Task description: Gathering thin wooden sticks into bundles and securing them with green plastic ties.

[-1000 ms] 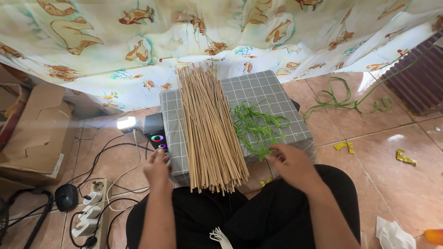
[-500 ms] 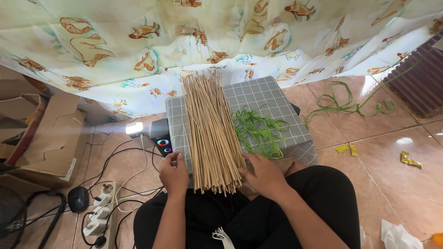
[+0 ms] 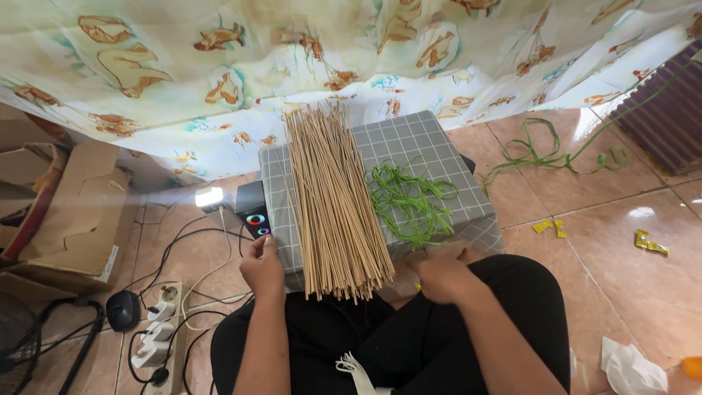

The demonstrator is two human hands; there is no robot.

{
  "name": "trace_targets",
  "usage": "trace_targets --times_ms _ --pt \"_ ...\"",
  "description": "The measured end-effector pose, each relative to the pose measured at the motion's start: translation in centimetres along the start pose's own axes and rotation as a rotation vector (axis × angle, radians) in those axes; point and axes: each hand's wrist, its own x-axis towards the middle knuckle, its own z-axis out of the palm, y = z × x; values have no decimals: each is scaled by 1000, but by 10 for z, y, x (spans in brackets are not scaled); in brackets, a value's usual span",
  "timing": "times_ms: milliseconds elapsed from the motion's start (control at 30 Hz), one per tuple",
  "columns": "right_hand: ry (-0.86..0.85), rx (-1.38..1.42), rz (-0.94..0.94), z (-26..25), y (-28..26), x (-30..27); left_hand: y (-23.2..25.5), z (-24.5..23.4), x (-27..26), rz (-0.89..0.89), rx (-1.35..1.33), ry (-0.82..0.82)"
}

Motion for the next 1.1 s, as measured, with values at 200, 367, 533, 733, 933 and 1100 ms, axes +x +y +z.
trace_targets --times_ms 200,367,533,733,933,1100 --pt "54 -7 -49 -12 -3 10 -10 2 13 -43 -109 11" --pt "-12 15 5 -6 2 19 -24 -3 49 -79 -77 -34" --pt "-76 -9 42 1 3 29 -47 -14 108 2 422 -145" --pt "-51 38 3 48 16 44 -51 -12 117 -109 839 -204" --pt "27 92 -65 44 13 50 -14 12 90 -135 891 -250" --pt "17 110 -64 45 11 51 -24 20 99 -102 902 -212"
